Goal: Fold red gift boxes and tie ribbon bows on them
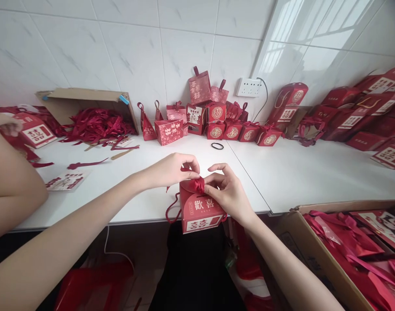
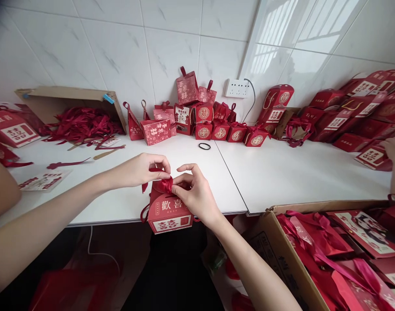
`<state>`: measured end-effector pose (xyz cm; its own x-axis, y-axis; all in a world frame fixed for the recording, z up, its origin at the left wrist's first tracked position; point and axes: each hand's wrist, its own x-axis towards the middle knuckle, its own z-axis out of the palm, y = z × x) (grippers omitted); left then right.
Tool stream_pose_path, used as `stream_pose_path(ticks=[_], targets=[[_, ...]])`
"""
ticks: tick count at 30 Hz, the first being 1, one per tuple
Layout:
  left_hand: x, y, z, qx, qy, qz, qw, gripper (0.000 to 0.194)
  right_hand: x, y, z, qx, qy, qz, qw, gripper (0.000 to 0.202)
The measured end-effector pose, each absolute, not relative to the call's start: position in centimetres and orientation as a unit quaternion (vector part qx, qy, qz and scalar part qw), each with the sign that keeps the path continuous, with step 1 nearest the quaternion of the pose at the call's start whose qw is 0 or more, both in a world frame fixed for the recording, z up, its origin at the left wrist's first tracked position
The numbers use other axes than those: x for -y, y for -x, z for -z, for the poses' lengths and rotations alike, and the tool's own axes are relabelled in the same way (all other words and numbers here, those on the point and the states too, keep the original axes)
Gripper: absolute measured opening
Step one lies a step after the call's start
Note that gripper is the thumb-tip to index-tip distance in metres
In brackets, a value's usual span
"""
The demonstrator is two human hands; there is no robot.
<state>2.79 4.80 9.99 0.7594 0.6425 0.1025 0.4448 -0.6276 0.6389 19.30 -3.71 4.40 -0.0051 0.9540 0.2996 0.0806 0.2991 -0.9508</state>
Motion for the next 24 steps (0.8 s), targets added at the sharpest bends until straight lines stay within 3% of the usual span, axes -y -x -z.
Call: stream_pose_path(ticks=[7,15,24], targets=[[-2.0,-1.9,-7.6,-0.28,-0.886,-0.243,0.278,0.013,3.7,-19.2,-4.0,0.593,0.438,-0.365,0.568,0.021],[0.2,-2.7,-6.2,-0.349,-0.829,-0.317,0.302,0.02,3.8,-19.0,-4.0,0.586,0.454,-0.333,0.582,0.014],[0.0,-3.0,-4.9,-0.324,-0.715,-0.359,0.505,0.02,3.8,-19.6,-4.7,0.622,0.449,-0.343,0.542,0.006]])
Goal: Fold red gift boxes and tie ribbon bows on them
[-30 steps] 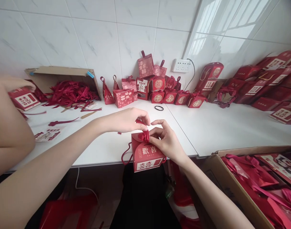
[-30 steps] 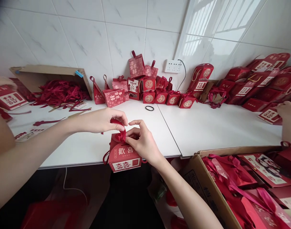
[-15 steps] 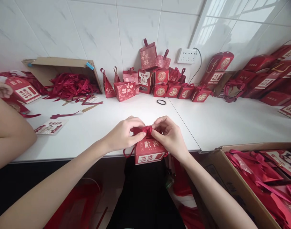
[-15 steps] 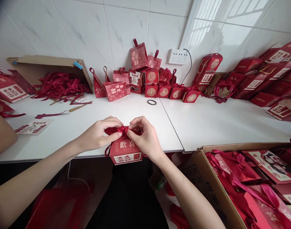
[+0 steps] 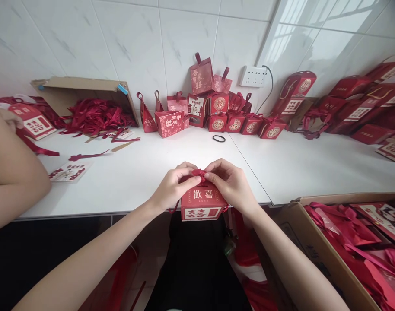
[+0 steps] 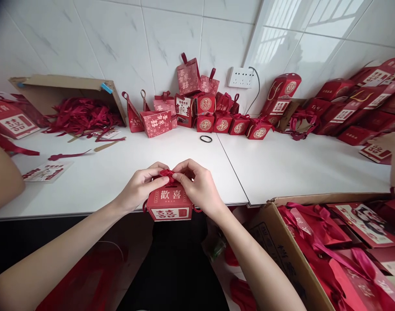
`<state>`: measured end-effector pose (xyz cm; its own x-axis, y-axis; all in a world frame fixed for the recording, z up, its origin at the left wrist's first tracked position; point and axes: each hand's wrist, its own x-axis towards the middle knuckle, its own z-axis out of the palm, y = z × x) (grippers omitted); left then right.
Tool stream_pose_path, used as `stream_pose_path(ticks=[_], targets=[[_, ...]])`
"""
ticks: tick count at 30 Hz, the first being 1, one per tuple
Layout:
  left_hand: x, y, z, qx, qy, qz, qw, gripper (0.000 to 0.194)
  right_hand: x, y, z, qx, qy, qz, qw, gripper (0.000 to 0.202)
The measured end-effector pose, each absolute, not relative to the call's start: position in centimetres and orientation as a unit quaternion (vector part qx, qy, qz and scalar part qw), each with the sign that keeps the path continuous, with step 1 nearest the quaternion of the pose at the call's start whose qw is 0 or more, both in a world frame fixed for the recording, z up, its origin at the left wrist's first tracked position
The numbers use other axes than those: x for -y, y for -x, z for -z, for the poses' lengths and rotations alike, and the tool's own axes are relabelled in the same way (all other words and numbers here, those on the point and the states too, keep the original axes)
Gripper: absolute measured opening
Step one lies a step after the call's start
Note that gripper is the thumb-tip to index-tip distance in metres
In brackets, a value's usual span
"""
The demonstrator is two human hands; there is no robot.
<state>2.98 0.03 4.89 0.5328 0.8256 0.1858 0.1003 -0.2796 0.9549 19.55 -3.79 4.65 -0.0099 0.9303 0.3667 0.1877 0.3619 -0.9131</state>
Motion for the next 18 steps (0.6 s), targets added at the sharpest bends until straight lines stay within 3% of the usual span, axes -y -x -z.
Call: stream_pose_path(ticks=[7,11,18], targets=[[0.1,-3.6,-5.0,-0.347,-0.712,-0.373,0.483,0.033,3.7,-19.5,-4.2,0.648,0.474,-0.278,0.526,0.004],[0.1,-3.7,-4.8,-0.345,-0.702,-0.386,0.49,0.035,4.5,-20.0,-4.0,0.686,0.472,-0.133,0.538,0.004],[0.1,-3.7,-4.8,-0.331,-0.674,-0.39,0.533,0.03,5.9,-20.4,-4.3,0.768,0.438,0.039,0.465,0.01]])
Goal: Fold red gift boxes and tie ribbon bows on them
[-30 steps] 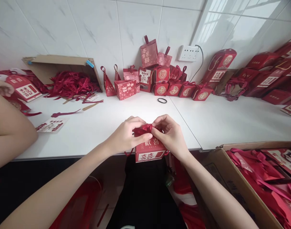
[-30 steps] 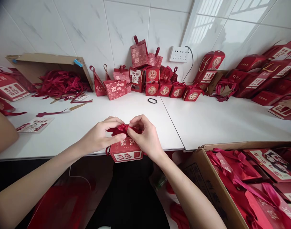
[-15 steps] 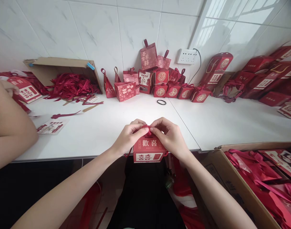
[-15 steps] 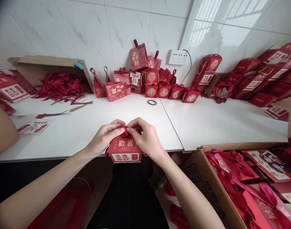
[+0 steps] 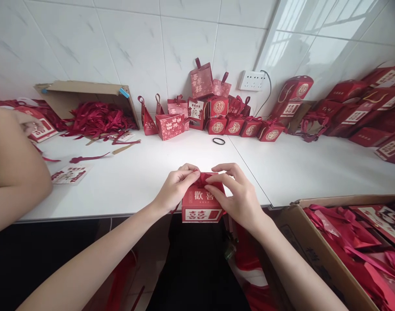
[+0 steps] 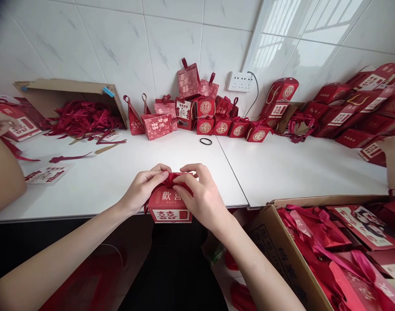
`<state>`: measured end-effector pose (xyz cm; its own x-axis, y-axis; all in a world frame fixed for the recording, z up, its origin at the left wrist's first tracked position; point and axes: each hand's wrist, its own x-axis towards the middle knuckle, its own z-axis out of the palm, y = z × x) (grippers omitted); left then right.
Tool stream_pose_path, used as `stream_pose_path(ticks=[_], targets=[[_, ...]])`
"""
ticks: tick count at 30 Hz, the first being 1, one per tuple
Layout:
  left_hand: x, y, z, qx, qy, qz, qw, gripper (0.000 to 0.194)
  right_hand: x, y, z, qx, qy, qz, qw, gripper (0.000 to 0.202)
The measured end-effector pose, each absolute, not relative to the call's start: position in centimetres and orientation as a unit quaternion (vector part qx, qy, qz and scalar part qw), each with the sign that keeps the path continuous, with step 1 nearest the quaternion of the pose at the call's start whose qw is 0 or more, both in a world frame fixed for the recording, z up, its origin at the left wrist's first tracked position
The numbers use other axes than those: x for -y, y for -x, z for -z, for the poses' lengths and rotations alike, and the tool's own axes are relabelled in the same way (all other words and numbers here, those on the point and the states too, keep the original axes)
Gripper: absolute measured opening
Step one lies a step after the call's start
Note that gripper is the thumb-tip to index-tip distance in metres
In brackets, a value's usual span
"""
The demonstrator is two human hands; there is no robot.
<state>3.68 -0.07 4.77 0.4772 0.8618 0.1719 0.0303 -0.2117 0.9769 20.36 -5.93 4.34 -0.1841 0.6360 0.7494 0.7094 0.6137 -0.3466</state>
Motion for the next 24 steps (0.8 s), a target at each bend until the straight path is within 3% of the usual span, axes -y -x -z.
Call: stream_pose_path(ticks=[7,14,18,24], targets=[[-0.2,-3.7,-4.6,-0.334,-0.67,-0.385,0.54,0.031,5.4,-20.7,-4.9,0.798,0.412,0.09,0.431,0.014],[-0.2,-2.8,-5.6,-0.387,-0.768,-0.39,0.328,0.028,5.8,-22.1,-5.5,0.784,0.461,0.119,0.399,0.012],[0.3,-2.1,-6.0,-0.402,-0.784,-0.386,0.271,0.03,6.1,-22.9,-5.1,0.776,0.476,0.164,0.381,0.016],[2.2,-2.1,-6.1,-0.412,-0.794,-0.389,0.221,0.013,6.8,-22.4,-5.1,0.735,0.54,0.027,0.409,0.012]])
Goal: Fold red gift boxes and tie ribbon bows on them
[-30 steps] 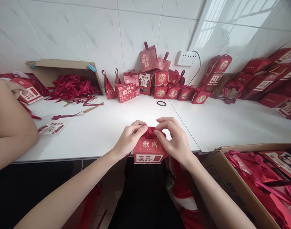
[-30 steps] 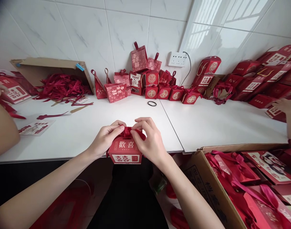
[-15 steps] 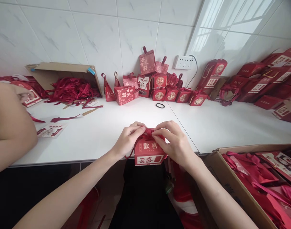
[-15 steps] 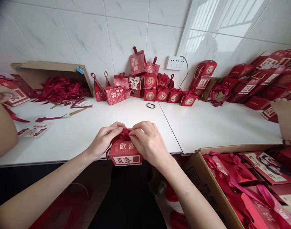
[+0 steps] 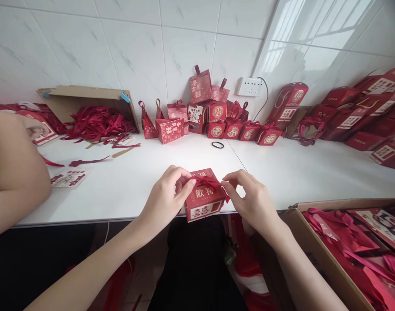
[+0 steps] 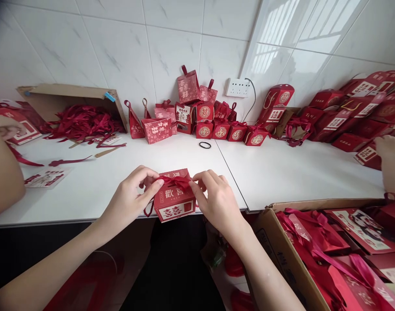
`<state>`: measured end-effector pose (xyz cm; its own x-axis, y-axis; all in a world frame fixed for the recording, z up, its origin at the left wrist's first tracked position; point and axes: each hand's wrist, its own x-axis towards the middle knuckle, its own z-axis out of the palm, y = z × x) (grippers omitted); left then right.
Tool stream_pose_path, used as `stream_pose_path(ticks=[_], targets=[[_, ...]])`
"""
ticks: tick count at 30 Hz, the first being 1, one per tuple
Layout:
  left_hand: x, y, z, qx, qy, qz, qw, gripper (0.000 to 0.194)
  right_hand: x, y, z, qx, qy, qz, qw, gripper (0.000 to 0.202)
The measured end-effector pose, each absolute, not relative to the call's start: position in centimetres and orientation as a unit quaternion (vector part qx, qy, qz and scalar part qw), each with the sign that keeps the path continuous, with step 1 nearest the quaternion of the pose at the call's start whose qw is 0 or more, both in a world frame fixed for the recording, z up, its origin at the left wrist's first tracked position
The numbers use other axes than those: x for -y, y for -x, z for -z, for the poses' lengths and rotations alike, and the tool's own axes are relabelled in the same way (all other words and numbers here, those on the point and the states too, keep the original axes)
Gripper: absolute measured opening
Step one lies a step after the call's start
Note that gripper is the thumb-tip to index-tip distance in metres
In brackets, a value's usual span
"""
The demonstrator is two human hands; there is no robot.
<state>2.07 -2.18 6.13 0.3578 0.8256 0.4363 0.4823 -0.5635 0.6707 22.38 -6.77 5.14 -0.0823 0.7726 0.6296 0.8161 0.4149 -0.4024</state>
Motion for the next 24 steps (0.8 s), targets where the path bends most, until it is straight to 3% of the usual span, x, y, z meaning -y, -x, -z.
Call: stream_pose_path(ticks=[3,6,24], targets=[[2.8,-2.4,-6.2,-0.423,-0.789,-0.379,0.236,0.015,7.2,-21.6,-5.7,0.69,0.606,-0.077,0.388,0.038],[3.0,-2.7,-5.8,-0.428,-0.783,-0.371,0.258,0.015,7.3,-20.7,-5.9,0.663,0.638,-0.152,0.361,0.049],[2.2,-2.5,-4.2,-0.364,-0.806,-0.384,0.265,0.012,5.6,-19.4,-5.3,0.585,0.652,-0.261,0.407,0.049]])
